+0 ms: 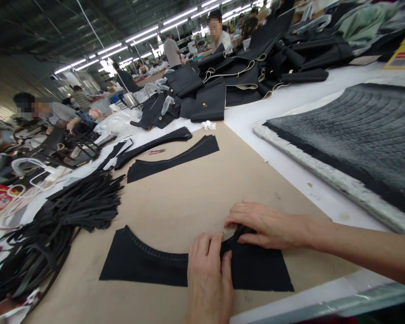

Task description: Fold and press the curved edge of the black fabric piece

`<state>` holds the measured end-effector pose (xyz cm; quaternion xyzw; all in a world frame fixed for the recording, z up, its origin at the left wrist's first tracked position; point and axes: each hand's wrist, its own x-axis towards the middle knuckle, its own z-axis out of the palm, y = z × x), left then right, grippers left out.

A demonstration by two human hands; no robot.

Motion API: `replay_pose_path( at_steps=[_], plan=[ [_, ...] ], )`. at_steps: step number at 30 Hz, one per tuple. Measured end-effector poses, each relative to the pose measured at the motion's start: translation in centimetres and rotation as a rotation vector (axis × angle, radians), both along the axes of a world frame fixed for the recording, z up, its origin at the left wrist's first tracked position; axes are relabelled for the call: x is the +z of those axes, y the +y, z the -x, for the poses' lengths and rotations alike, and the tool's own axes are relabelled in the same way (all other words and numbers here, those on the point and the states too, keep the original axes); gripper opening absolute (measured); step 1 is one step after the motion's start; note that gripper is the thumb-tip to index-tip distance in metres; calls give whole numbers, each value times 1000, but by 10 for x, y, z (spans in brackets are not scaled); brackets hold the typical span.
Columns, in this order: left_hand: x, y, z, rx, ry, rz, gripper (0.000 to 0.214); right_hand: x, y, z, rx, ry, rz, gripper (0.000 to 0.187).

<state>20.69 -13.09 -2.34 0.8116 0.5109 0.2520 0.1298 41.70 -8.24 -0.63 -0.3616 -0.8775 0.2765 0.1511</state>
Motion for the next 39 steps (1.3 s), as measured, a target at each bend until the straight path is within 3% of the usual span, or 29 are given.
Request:
replay_pose_path(
  at_steps=[5,10,23,30,34,39],
  plan=[
    [14,9,-19,-24,-47,231,31,1,1,-1,-50,-47,-11,18],
    [14,14,-25,-51,-44,295,34,0,0,-6,-12,-31,-47,14],
    [-17,-2,-19,-178,110,-155,38,-4,0,-19,58,74,-93,15],
    [-20,-5,-21,-131,76,-158,38,-1,5,-22,65,72,-36,12],
    [-28,-6,-17,-213,137,-219,39,0,5,-25,93,47,-93,10],
    [-37,-12,-15,-165,177,-256,44,-1,3,-29,117,1,-150,12]
  ],
)
